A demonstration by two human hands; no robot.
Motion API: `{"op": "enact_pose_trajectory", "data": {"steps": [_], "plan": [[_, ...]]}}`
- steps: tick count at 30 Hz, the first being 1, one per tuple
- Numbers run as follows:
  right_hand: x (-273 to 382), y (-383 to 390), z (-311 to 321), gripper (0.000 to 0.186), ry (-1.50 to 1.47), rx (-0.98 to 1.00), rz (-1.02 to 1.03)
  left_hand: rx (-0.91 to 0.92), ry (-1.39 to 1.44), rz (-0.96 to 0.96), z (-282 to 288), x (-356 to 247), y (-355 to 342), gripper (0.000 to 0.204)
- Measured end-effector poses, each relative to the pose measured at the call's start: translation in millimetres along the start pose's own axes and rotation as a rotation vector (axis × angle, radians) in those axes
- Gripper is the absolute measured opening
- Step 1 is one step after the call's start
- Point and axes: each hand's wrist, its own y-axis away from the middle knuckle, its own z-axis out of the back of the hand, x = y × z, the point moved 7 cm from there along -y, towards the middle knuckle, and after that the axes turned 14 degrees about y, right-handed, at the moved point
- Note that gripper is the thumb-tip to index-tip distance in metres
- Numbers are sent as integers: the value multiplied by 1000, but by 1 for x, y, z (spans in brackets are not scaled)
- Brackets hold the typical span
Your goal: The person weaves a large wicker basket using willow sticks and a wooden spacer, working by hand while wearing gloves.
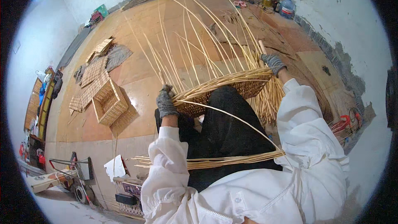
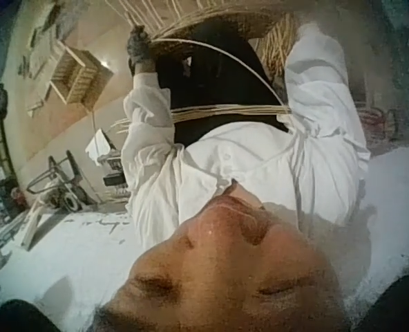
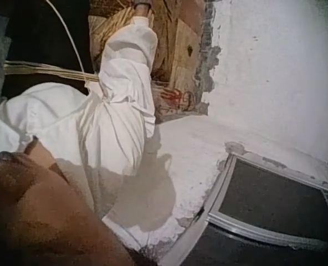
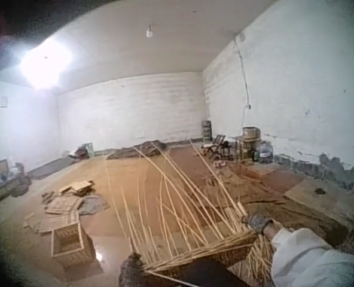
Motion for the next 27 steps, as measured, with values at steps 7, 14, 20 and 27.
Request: {"op": "enact_pose_trajectory", "data": {"steps": [7, 14, 20, 27], "plan": [[7, 13, -9, 49, 322, -247, 153, -161, 63, -55, -1, -10, 42, 19], [28, 42, 21, 38, 386, -611, 197, -5, 85, -272, -9, -47, 58, 14], [39, 40, 78, 41, -344, -521, -50, 80, 207, -372, -20, -93, 57, 18], [152, 116, 67, 29, -677, -567, 39, -2, -331, -839, 64, -156, 16, 25]]}}
